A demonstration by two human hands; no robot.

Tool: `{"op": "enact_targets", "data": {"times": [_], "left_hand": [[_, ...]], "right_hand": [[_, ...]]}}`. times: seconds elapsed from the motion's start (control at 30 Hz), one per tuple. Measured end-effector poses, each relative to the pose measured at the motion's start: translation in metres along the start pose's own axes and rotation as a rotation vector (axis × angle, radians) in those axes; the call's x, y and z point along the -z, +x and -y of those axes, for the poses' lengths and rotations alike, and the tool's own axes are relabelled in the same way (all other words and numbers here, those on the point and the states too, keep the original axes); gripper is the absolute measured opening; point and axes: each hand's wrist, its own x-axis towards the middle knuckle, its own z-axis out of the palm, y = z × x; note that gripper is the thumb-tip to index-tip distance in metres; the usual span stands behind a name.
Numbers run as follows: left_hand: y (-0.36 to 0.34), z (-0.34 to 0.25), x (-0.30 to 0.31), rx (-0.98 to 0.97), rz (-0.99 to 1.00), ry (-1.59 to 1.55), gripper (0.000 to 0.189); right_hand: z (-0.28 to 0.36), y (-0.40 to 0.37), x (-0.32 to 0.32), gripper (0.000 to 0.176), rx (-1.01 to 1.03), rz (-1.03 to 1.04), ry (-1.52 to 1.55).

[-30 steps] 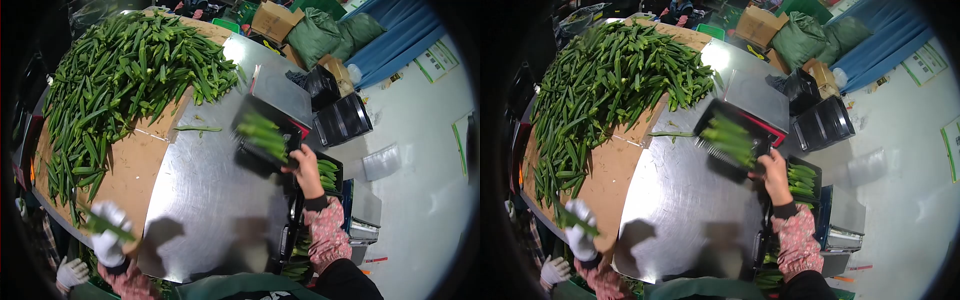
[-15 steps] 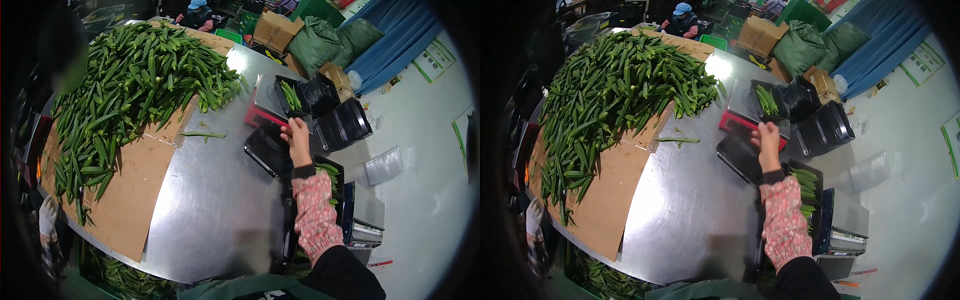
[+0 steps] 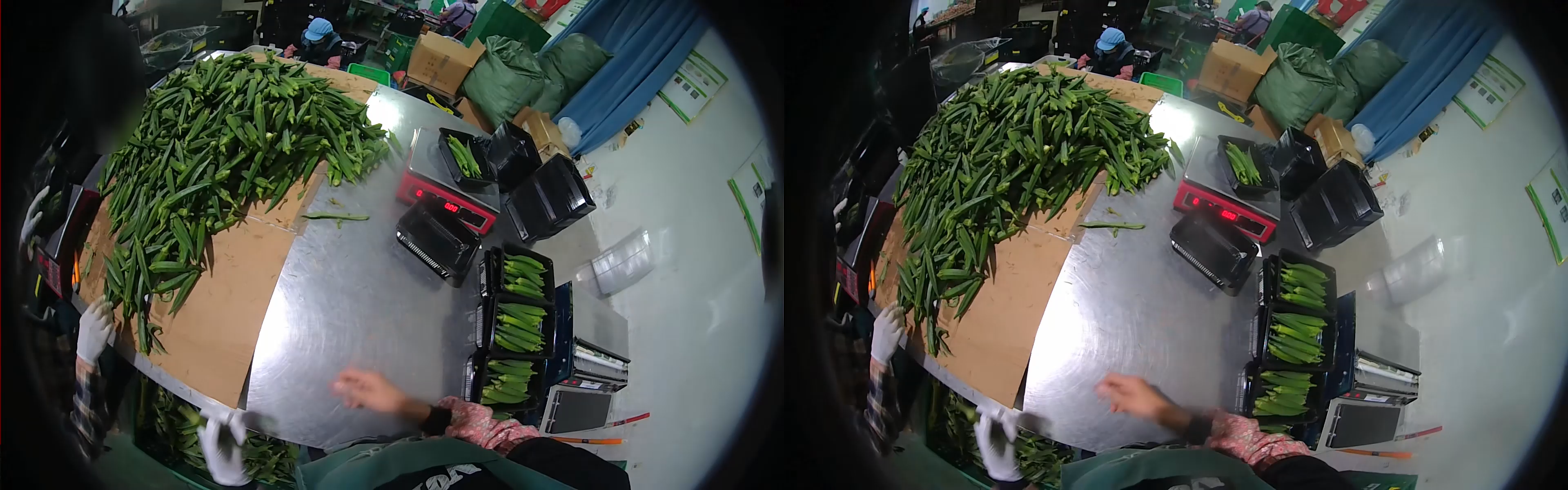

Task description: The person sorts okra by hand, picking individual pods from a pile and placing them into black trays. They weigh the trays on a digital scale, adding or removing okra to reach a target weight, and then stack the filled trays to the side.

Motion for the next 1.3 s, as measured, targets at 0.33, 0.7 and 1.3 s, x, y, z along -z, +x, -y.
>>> {"op": "enact_targets", "data": {"times": [0.33, 0.7, 1.3], "left_hand": [[0.096, 0.078, -0.173, 0.021, 0.044, -0.280, 0.022], [0.120, 0.119, -0.193, 0.261, 0.160, -0.246, 0.040], [0.173, 0.185, -0.204, -0.352, 0.230, 0.703, 0.065]], "right_hand": [[0.057, 0.020, 0.114, 0.039, 0.758, -1.006, -0.961], [0.016, 0.045, 0.183, 0.029, 0.536, -1.150, -1.085], [0.152, -0.010, 0.247, 0.022, 0.421, -0.868, 0.002]]}}
